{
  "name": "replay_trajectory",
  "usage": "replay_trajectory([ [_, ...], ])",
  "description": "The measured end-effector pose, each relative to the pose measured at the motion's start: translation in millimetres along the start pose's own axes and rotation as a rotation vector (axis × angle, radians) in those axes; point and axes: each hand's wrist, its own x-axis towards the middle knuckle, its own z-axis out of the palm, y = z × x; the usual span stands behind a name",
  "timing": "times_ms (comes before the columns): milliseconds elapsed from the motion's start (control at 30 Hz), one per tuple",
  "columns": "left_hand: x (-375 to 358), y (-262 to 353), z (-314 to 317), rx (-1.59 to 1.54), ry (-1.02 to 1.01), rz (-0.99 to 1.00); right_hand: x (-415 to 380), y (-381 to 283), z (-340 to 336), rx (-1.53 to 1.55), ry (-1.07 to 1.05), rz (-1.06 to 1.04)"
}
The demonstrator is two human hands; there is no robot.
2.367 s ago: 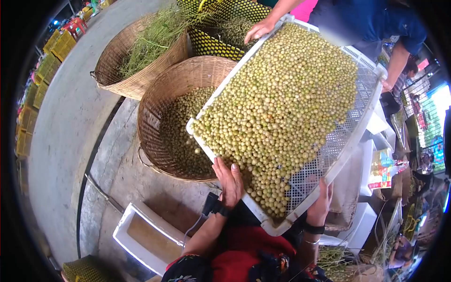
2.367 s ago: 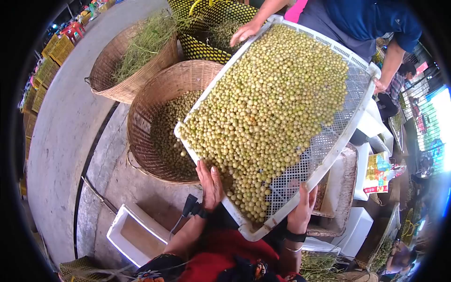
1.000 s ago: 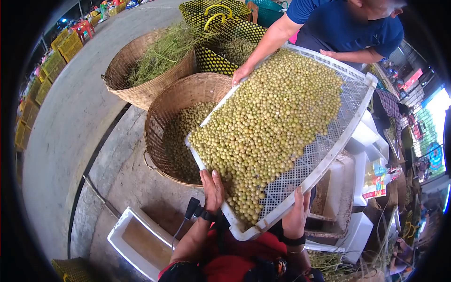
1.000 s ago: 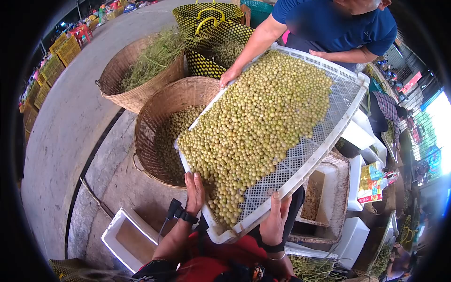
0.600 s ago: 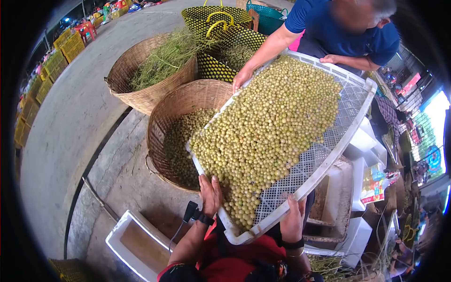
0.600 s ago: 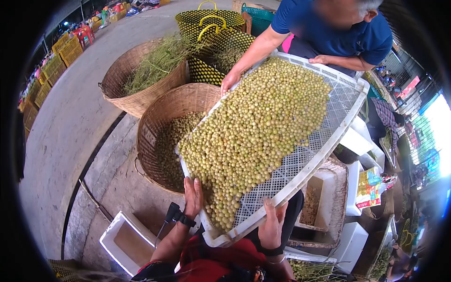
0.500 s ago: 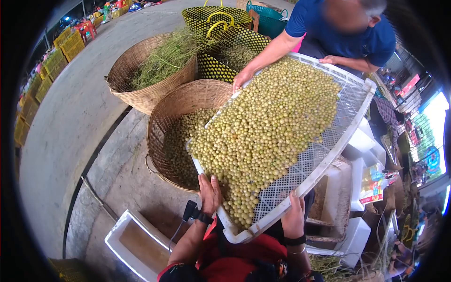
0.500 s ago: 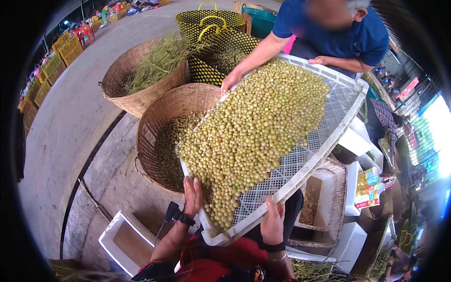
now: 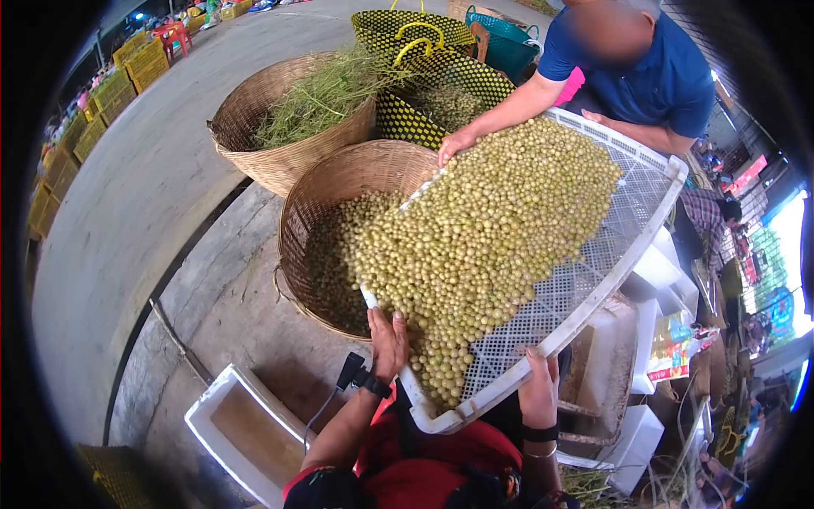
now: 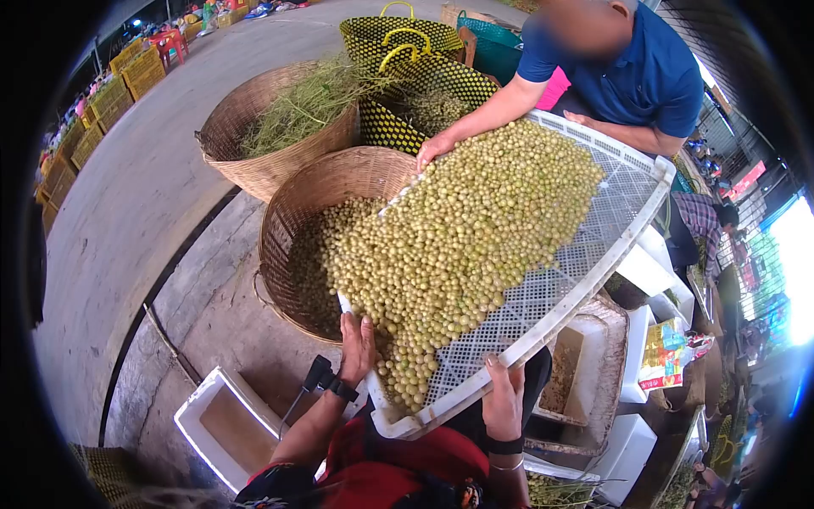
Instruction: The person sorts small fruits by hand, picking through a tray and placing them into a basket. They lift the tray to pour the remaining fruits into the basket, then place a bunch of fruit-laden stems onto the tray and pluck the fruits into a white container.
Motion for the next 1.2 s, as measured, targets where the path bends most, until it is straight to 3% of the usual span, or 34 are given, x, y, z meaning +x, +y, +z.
replay_trajectory([
  [233, -3, 9, 0, -0.023, -0.002, -0.009, 1, -6, -11, -0.232, -0.021, -0.118],
  [367, -6, 14, -4, -0.004, -0.013, -0.002, 2, -7, -11, -0.184, -0.013, -0.096],
  [433, -7, 12, -4, -0.007, -0.016, -0.001, 1, 3, -12, 0.038, -0.033, -0.052],
  [567, -6, 2, -1, -0.041, -0.001, -0.004, 1, -1, -22, -0.123, -0.001, -0.051],
  [633, -3, -1, -3, -0.034, -0.067, -0.066, 8, -5, -17, 0.770, 0.086, 0.483],
  [667, -4, 3, -4, -0.066, -0.027, 0.015, 10, -8, -17, 0.740, 0.070, 0.475],
  [800, -5, -1, -4, -0.052, 0.017, -0.005, 14, -23, -16, 0.790, 0.099, 0.486],
  [867, -1, -6, -6, -0.031, -0.103, -0.034, 17, -27, -20, 0.900, 0.069, 0.551],
  [967, -2, 3, -8, -0.028, -0.069, 0.018, 22, -34, -19, 0.965, 0.087, 0.546],
  [1200, -8, 7, -11, -0.050, -0.008, -0.040, 16, -30, -20, 0.898, 0.029, 0.494],
])
